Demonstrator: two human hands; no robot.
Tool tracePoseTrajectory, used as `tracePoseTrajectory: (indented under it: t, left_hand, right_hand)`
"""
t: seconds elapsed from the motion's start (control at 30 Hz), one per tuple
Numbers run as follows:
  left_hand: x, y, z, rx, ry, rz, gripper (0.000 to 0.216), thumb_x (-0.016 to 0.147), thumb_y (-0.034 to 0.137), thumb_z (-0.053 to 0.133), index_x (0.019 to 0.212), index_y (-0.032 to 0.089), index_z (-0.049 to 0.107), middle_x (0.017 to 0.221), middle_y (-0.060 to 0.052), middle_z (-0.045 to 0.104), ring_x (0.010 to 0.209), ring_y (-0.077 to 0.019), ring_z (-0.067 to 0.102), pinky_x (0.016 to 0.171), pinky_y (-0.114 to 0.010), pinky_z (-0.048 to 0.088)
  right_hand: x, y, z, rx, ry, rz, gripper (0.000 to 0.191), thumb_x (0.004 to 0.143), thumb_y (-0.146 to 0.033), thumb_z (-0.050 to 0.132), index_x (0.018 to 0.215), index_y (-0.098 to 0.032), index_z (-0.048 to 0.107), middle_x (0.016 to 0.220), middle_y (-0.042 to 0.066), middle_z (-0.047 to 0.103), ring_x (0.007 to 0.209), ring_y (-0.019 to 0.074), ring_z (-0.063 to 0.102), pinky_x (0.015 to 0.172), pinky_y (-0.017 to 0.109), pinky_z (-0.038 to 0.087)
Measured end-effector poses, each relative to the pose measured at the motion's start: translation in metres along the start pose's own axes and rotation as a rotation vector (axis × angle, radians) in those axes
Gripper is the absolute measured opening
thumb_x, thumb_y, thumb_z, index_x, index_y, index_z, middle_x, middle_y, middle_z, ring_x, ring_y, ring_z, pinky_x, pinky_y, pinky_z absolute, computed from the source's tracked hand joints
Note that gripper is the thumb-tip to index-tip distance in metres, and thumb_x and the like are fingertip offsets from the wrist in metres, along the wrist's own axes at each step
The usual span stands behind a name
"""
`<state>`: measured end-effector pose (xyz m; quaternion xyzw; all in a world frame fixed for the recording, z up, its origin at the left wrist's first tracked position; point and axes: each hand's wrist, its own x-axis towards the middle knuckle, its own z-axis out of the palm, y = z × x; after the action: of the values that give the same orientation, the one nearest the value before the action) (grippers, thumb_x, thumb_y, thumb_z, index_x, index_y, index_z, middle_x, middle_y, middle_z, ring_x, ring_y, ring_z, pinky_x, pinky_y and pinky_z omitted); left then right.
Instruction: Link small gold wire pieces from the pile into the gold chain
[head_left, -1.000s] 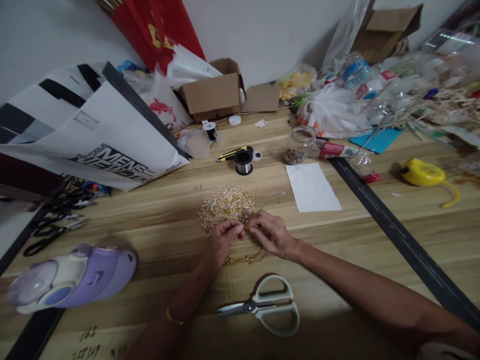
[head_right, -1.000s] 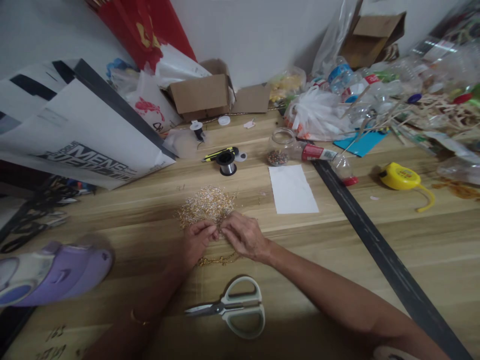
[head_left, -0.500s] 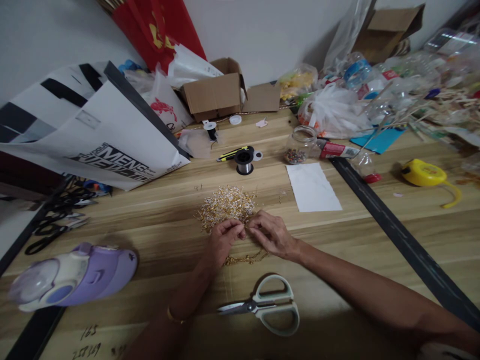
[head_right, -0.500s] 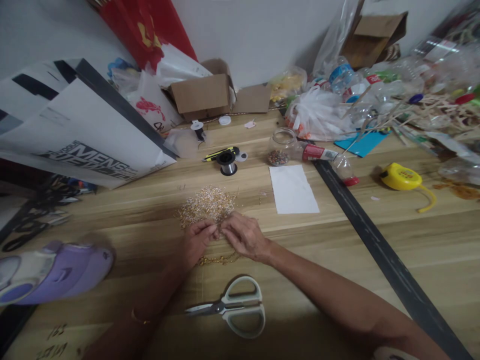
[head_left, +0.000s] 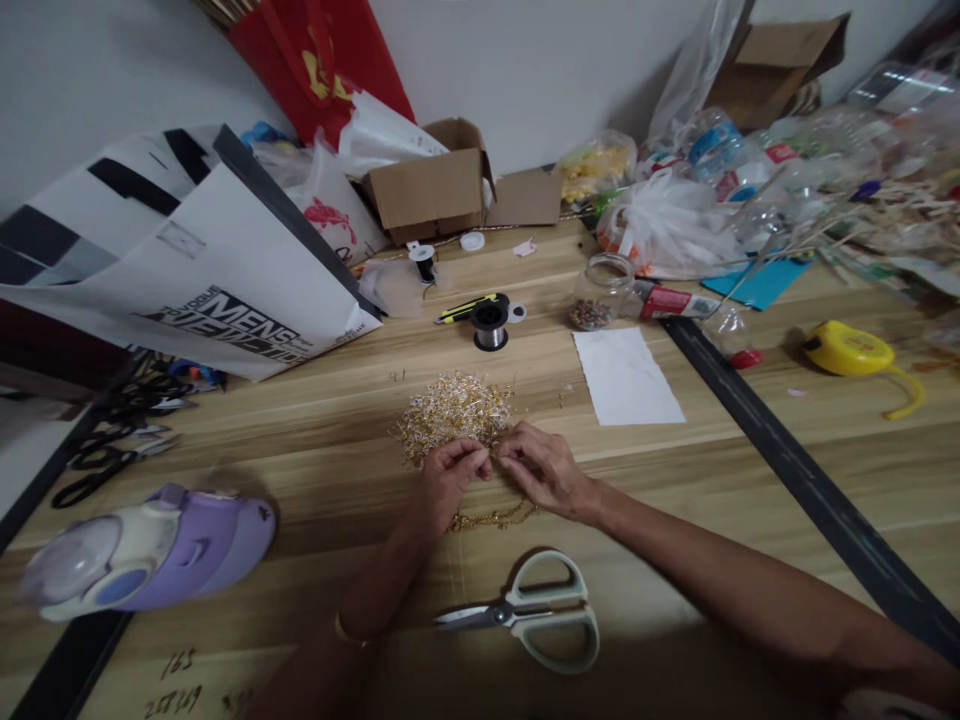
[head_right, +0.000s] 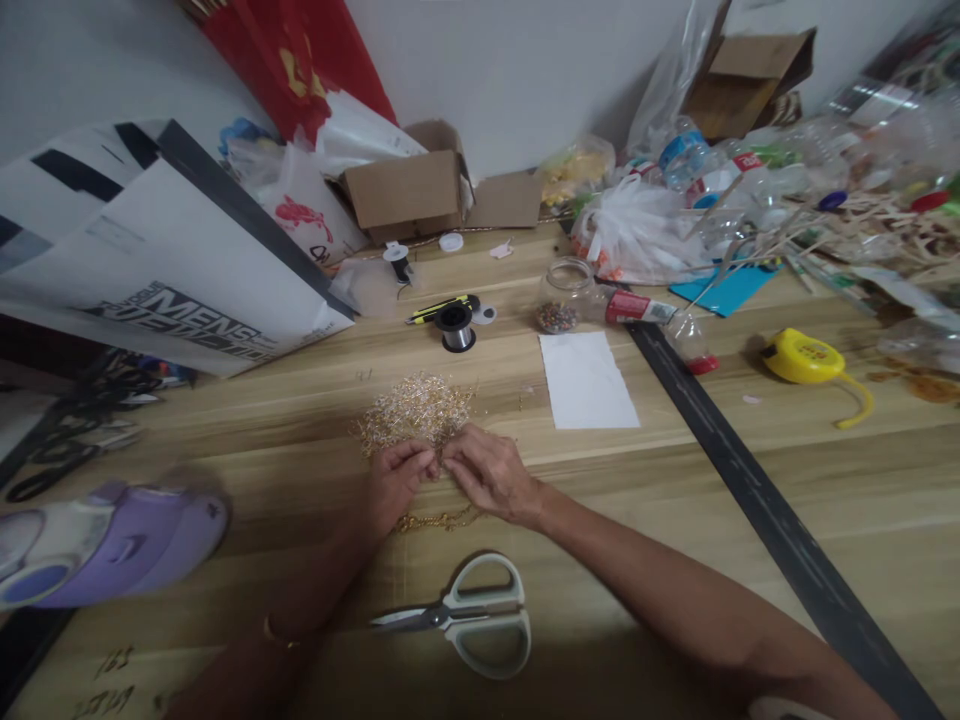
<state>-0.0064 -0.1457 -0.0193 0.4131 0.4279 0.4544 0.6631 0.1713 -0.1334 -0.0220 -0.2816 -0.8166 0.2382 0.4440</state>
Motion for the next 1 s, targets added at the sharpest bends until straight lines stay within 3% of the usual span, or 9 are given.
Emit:
tracePoseTrajectory:
  t: [1.0]
  left_hand:
    - [0.0003,-0.0001,-0.0011,0.066,0.018,0.000,0.020,0.072,0.032,0.069,0.066,0.014,0.063,0.060,0.000,0.058,0.060,-0.0113,0.050,0.063,-0.024,0.039]
  right_hand:
    - [0.0005,-0.0014,-0.0002,0.002,-0.005,0.011,0.009,0.091,-0.017,0.046,0.087,-0.018,0.053,0.077,0.005,0.056,0.070,0.0150,0.052,0.063,0.026,0.043]
